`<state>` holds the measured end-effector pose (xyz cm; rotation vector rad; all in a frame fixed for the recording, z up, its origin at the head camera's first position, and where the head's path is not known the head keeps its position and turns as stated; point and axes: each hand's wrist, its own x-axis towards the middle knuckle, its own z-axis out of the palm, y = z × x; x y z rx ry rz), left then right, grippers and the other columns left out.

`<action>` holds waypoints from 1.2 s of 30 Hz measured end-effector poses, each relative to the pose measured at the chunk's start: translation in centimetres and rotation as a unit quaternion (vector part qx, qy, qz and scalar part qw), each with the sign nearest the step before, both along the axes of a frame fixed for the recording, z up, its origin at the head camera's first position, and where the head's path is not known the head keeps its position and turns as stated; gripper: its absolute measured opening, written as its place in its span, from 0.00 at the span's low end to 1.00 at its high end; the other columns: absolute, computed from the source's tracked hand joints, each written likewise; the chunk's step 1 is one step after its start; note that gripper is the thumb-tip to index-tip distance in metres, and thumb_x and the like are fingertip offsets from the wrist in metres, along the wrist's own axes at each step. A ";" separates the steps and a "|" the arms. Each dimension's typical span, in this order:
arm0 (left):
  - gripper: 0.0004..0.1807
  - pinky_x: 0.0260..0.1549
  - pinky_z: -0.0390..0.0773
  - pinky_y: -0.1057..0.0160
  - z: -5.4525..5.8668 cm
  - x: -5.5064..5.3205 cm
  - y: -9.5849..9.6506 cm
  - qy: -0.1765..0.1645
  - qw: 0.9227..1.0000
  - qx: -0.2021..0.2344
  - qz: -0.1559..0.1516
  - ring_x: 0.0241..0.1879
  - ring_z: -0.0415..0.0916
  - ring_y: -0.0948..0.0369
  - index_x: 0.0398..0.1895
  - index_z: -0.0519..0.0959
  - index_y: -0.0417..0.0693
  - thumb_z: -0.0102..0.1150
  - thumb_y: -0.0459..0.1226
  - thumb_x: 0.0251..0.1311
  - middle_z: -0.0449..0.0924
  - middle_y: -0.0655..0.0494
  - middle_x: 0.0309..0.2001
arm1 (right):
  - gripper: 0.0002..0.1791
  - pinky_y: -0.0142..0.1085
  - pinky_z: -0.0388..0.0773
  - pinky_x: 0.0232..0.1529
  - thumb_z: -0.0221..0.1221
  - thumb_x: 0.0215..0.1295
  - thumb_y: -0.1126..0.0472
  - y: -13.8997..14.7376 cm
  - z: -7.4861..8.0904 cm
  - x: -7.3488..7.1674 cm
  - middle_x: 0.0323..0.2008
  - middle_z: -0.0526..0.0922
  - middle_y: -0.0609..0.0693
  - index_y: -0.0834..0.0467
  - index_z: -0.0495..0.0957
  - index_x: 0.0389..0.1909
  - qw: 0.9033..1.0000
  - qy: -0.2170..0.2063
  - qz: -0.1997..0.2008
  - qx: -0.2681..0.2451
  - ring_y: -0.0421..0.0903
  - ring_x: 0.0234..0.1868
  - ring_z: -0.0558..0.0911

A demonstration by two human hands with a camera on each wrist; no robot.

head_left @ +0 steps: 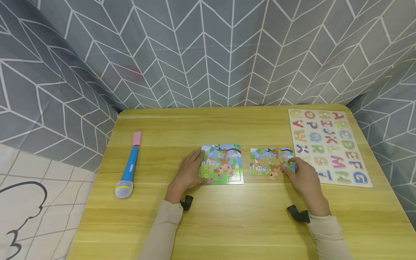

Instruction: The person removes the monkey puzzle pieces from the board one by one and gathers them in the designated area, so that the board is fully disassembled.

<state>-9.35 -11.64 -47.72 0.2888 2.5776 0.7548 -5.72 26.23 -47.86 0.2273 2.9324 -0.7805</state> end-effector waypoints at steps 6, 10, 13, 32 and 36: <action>0.64 0.80 0.38 0.40 0.0 0.0 0.0 0.001 1.000 0.002 0.001 0.83 0.37 0.48 0.81 0.49 0.46 0.80 0.48 0.45 0.41 0.50 0.83 | 0.26 0.35 0.62 0.23 0.64 0.67 0.54 -0.1 0.3 0.1 0.30 0.75 0.57 0.68 0.75 0.58 1.000 -0.005 0.006 0.013 0.49 0.27 0.70; 0.64 0.80 0.38 0.40 0.1 0.0 0.0 0.002 1.000 0.000 0.001 0.83 0.37 0.48 0.81 0.49 0.46 0.80 0.48 0.45 0.41 0.50 0.83 | 0.25 0.34 0.62 0.24 0.65 0.66 0.55 -0.2 0.3 0.2 0.34 0.75 0.60 0.67 0.77 0.56 1.000 0.007 0.008 0.017 0.49 0.29 0.70; 0.64 0.80 0.38 0.40 0.1 0.0 0.1 0.002 1.000 0.001 0.001 0.83 0.37 0.48 0.81 0.49 0.46 0.80 0.48 0.45 0.41 0.50 0.83 | 0.24 0.34 0.63 0.24 0.67 0.65 0.54 -0.3 0.3 0.4 0.37 0.75 0.61 0.67 0.78 0.55 1.000 0.016 0.005 0.017 0.50 0.29 0.70; 0.64 0.79 0.42 0.37 0.4 0.0 0.1 0.011 1.000 0.002 -0.005 0.82 0.39 0.46 0.80 0.50 0.44 0.81 0.47 0.44 0.43 0.48 0.83 | 0.25 0.36 0.68 0.26 0.66 0.65 0.55 -0.6 0.6 0.6 0.46 0.76 0.67 0.66 0.77 0.57 1.000 0.006 -0.010 0.002 0.56 0.36 0.77; 0.64 0.79 0.42 0.37 0.4 0.0 0.1 0.010 1.000 0.003 -0.004 0.82 0.39 0.46 0.80 0.50 0.43 0.81 0.48 0.44 0.43 0.48 0.83 | 0.24 0.35 0.67 0.26 0.67 0.65 0.55 -0.6 0.5 0.6 0.46 0.76 0.67 0.66 0.77 0.56 1.000 0.006 -0.010 0.005 0.55 0.35 0.76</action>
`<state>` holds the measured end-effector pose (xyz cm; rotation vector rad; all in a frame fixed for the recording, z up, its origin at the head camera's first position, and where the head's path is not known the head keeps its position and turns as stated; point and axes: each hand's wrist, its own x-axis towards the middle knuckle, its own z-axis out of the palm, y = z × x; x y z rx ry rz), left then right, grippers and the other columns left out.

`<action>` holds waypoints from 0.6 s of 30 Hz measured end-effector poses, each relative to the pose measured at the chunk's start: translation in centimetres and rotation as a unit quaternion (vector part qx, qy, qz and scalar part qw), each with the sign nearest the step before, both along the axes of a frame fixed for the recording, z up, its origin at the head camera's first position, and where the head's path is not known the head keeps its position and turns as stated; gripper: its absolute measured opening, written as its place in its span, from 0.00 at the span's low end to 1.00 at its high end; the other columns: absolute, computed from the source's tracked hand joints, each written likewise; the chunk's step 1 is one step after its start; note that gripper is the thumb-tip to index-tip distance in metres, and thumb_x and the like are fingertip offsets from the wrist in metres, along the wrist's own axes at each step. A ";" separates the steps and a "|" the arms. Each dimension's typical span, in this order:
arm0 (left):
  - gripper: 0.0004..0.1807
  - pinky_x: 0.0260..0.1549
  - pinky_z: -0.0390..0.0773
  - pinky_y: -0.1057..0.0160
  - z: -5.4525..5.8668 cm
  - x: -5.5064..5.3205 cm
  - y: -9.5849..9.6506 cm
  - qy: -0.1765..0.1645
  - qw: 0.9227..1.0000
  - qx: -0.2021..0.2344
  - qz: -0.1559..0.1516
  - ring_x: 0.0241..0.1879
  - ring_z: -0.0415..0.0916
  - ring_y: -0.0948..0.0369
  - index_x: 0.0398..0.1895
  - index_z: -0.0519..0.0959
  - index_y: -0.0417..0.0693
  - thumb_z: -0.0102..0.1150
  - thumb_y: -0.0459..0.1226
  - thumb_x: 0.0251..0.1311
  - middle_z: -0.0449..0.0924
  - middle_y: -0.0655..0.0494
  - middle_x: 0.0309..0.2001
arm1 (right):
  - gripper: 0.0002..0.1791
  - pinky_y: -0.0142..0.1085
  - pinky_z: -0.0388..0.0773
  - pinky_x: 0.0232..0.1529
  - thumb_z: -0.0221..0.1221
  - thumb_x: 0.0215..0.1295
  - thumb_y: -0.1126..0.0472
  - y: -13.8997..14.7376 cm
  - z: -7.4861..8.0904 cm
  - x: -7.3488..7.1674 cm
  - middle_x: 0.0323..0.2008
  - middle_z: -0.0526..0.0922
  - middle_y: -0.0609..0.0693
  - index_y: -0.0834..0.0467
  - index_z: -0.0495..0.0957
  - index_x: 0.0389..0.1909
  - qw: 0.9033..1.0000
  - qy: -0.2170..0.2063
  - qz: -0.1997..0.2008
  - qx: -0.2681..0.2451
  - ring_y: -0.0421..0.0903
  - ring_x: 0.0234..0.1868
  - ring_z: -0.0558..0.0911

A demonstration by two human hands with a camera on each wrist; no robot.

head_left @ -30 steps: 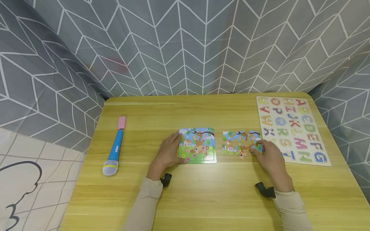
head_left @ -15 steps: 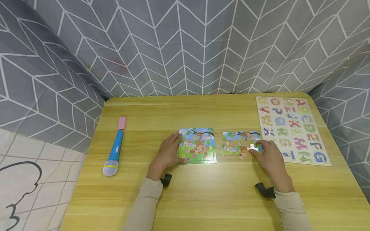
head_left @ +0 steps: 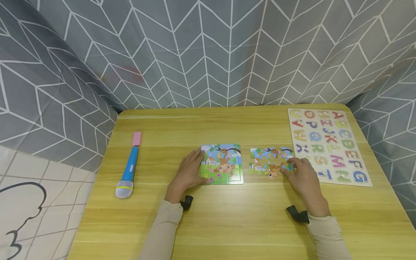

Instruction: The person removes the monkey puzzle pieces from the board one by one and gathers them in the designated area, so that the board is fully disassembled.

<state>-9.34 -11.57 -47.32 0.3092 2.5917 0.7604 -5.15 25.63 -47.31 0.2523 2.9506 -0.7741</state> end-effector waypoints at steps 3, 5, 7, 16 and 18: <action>0.64 0.79 0.41 0.38 0.0 0.0 0.0 -0.001 1.000 -0.001 -0.001 0.82 0.39 0.46 0.81 0.50 0.44 0.80 0.48 0.44 0.43 0.48 0.83 | 0.24 0.36 0.68 0.26 0.67 0.65 0.55 0.1 0.0 0.0 0.45 0.76 0.66 0.66 0.77 0.55 1.000 0.000 0.002 0.002 0.55 0.35 0.76; 0.64 0.79 0.41 0.37 0.0 0.0 0.0 -0.001 1.000 0.000 -0.001 0.82 0.39 0.46 0.81 0.50 0.44 0.80 0.48 0.44 0.43 0.47 0.82 | 0.24 0.38 0.68 0.26 0.66 0.65 0.54 0.1 0.0 0.0 0.44 0.76 0.66 0.66 0.77 0.55 1.000 -0.002 0.003 0.005 0.56 0.35 0.77; 0.64 0.79 0.41 0.37 0.0 0.0 0.0 0.000 1.000 -0.001 -0.001 0.82 0.39 0.46 0.80 0.50 0.43 0.80 0.48 0.44 0.43 0.47 0.82 | 0.24 0.39 0.70 0.27 0.66 0.65 0.54 0.2 0.0 0.1 0.44 0.77 0.66 0.66 0.77 0.55 1.000 -0.005 0.005 0.008 0.57 0.36 0.78; 0.63 0.79 0.42 0.38 -0.1 0.1 0.0 -0.002 1.000 -0.002 0.000 0.82 0.39 0.46 0.80 0.50 0.43 0.80 0.48 0.44 0.43 0.47 0.82 | 0.23 0.38 0.70 0.26 0.65 0.66 0.53 0.3 0.1 0.4 0.42 0.78 0.65 0.66 0.78 0.53 1.000 -0.008 0.006 0.015 0.57 0.35 0.78; 0.64 0.79 0.42 0.38 -0.1 0.1 0.0 -0.001 1.000 -0.002 0.000 0.82 0.39 0.46 0.80 0.50 0.43 0.80 0.48 0.44 0.43 0.47 0.82 | 0.23 0.38 0.69 0.26 0.66 0.65 0.53 0.3 0.1 0.4 0.42 0.78 0.65 0.66 0.78 0.53 1.000 -0.003 0.006 0.017 0.57 0.35 0.78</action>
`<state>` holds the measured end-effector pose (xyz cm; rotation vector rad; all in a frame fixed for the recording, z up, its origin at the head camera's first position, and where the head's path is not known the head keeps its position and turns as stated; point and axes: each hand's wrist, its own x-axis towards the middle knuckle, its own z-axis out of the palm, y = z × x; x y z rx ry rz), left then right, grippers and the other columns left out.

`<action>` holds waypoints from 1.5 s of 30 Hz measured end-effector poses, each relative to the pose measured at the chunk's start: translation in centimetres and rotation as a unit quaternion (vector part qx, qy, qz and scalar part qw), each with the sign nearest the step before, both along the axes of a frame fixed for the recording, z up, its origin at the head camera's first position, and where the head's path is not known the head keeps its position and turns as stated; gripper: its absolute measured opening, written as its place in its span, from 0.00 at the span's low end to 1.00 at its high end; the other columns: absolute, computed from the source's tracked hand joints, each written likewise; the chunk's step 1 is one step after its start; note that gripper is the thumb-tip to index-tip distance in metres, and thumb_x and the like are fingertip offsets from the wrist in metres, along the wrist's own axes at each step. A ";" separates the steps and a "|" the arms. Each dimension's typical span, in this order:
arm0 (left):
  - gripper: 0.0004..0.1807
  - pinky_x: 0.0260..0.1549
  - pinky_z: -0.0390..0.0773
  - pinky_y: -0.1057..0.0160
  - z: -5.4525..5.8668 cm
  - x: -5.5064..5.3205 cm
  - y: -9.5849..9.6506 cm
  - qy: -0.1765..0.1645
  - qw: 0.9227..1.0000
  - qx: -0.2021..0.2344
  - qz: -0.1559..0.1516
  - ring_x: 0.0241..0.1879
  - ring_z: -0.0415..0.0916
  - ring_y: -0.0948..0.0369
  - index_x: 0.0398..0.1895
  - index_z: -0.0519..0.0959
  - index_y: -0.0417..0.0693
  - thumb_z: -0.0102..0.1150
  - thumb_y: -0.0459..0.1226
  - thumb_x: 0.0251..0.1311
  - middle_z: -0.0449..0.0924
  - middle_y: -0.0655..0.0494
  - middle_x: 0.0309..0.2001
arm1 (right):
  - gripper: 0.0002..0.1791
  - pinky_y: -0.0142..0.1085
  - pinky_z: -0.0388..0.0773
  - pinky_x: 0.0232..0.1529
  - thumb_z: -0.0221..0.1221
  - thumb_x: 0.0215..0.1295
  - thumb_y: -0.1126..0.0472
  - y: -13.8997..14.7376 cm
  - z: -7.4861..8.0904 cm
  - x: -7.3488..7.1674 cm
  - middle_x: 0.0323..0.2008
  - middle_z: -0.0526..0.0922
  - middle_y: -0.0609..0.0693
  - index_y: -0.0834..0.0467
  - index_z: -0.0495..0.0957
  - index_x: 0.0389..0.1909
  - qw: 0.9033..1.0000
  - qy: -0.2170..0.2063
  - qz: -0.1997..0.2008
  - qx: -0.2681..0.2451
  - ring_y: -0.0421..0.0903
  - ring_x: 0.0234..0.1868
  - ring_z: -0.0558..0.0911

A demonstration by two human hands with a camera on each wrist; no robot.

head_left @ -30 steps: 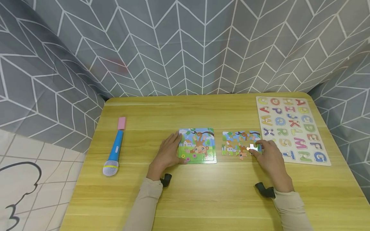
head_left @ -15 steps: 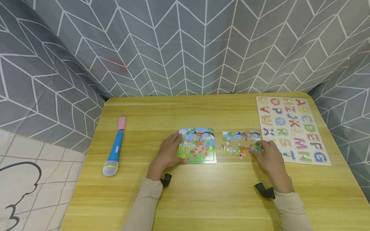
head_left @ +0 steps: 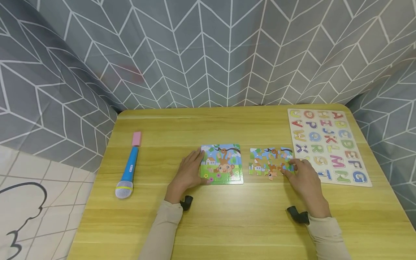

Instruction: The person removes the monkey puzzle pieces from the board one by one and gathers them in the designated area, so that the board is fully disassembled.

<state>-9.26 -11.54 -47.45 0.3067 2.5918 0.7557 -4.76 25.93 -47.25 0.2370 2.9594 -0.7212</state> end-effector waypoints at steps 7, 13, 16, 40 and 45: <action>0.63 0.79 0.42 0.38 0.1 0.0 0.0 0.000 1.000 0.002 0.001 0.82 0.39 0.46 0.80 0.50 0.44 0.80 0.47 0.45 0.43 0.48 0.82 | 0.22 0.38 0.69 0.25 0.66 0.65 0.53 0.0 0.0 0.0 0.42 0.78 0.64 0.65 0.78 0.52 1.000 0.000 -0.002 0.002 0.57 0.35 0.78; 0.63 0.79 0.42 0.38 0.1 0.0 0.0 0.003 1.000 0.001 -0.001 0.82 0.39 0.46 0.80 0.50 0.43 0.80 0.47 0.45 0.43 0.48 0.82 | 0.22 0.36 0.67 0.25 0.66 0.65 0.54 0.0 0.1 -0.1 0.41 0.78 0.63 0.65 0.78 0.53 1.000 0.004 -0.001 0.002 0.54 0.34 0.77; 0.63 0.79 0.41 0.38 0.1 0.0 0.0 0.001 1.000 0.000 -0.001 0.82 0.39 0.46 0.80 0.50 0.43 0.80 0.47 0.45 0.43 0.48 0.82 | 0.22 0.37 0.68 0.25 0.65 0.66 0.53 0.0 0.1 0.0 0.41 0.78 0.63 0.65 0.78 0.53 1.000 0.000 -0.002 0.001 0.55 0.35 0.77; 0.63 0.79 0.40 0.38 -0.1 0.2 0.0 -0.002 1.000 0.001 -0.003 0.83 0.37 0.46 0.81 0.47 0.45 0.78 0.47 0.47 0.41 0.48 0.83 | 0.22 0.36 0.69 0.25 0.62 0.69 0.50 -0.2 0.2 0.0 0.43 0.78 0.64 0.63 0.79 0.53 1.000 0.011 -0.002 -0.009 0.56 0.35 0.79; 0.63 0.80 0.37 0.39 -0.4 0.1 0.0 -0.008 1.000 0.004 0.003 0.83 0.35 0.47 0.82 0.46 0.46 0.78 0.45 0.48 0.39 0.49 0.83 | 0.20 0.38 0.71 0.28 0.63 0.69 0.51 -1.4 0.1 -0.5 0.41 0.79 0.63 0.63 0.80 0.51 0.999 0.022 0.018 -0.029 0.56 0.36 0.79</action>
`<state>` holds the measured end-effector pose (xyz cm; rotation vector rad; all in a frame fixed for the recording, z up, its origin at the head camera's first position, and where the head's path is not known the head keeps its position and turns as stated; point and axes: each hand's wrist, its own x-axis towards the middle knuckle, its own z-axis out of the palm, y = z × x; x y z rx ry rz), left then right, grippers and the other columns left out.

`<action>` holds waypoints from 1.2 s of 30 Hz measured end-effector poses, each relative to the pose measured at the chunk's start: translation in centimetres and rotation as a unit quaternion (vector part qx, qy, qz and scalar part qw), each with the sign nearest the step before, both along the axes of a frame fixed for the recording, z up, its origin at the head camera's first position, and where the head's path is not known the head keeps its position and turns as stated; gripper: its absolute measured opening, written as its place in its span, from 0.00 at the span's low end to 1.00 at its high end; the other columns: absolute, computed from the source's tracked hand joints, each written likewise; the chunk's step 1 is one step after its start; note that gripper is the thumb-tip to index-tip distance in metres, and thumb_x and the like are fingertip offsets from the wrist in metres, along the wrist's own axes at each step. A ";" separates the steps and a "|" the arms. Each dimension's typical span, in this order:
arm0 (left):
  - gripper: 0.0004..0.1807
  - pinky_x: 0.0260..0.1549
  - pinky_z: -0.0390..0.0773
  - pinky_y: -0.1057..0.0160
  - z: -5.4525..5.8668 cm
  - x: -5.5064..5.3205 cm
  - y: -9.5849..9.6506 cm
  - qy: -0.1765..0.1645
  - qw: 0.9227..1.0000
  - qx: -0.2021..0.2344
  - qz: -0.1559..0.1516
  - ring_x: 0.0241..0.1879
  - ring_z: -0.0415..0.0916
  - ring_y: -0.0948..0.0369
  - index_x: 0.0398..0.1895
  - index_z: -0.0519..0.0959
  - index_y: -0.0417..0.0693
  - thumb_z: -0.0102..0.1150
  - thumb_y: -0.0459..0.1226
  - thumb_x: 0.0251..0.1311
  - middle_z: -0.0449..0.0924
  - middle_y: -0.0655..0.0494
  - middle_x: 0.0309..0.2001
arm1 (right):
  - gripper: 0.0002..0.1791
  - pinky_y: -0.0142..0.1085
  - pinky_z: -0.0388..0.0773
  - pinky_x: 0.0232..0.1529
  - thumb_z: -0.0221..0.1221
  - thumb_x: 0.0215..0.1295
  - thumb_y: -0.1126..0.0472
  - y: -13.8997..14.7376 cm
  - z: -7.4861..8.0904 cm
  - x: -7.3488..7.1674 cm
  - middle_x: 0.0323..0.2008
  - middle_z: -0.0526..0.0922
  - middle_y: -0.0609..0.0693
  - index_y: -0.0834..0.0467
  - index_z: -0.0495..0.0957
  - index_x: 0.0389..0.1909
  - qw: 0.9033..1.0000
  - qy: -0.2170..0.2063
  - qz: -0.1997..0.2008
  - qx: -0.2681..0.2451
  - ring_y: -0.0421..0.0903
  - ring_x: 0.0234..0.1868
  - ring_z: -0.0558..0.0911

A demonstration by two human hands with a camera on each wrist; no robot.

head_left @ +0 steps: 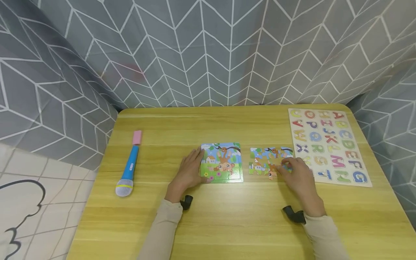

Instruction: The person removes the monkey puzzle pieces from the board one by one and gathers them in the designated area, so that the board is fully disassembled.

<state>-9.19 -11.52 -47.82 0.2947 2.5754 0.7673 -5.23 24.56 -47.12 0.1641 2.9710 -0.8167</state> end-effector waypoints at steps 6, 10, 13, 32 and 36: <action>0.63 0.80 0.36 0.38 0.0 0.0 0.0 -0.001 1.000 0.008 0.009 0.83 0.35 0.48 0.82 0.46 0.47 0.78 0.44 0.48 0.39 0.51 0.83 | 0.18 0.34 0.68 0.29 0.64 0.67 0.55 -2.4 -0.3 -1.0 0.34 0.78 0.55 0.63 0.82 0.50 0.998 0.027 0.034 -0.038 0.50 0.33 0.76; 0.65 0.80 0.35 0.39 -0.1 0.0 0.0 0.002 1.000 0.013 0.015 0.83 0.35 0.49 0.82 0.44 0.48 0.79 0.44 0.47 0.39 0.52 0.83 | 0.17 0.34 0.69 0.29 0.65 0.67 0.56 -4.4 -0.4 -1.3 0.33 0.79 0.54 0.63 0.82 0.49 0.996 0.031 0.060 -0.053 0.48 0.31 0.75; 0.65 0.79 0.35 0.38 -0.1 0.0 0.1 0.006 1.000 0.019 0.021 0.83 0.36 0.49 0.82 0.45 0.47 0.80 0.43 0.46 0.40 0.51 0.83 | 0.16 0.34 0.70 0.29 0.65 0.67 0.55 -5.9 -0.4 -1.3 0.34 0.82 0.54 0.62 0.83 0.49 0.995 0.016 0.078 -0.063 0.46 0.31 0.76; 0.36 0.77 0.32 0.33 0.0 0.0 0.3 0.011 0.998 0.046 0.029 0.82 0.36 0.45 0.60 0.72 0.51 0.79 0.37 0.46 0.42 0.48 0.83 | 0.19 0.31 0.67 0.23 0.68 0.62 0.54 -11.8 -0.7 -1.1 0.30 0.79 0.48 0.59 0.82 0.51 0.987 -0.051 0.140 -0.058 0.41 0.24 0.71; 0.32 0.77 0.32 0.34 0.0 0.0 0.3 0.011 0.998 0.048 0.031 0.82 0.37 0.46 0.55 0.74 0.50 0.79 0.37 0.46 0.43 0.49 0.83 | 0.20 0.32 0.67 0.24 0.70 0.61 0.54 -12.6 -0.7 -1.0 0.32 0.80 0.48 0.57 0.82 0.52 0.986 -0.053 0.146 -0.054 0.41 0.26 0.71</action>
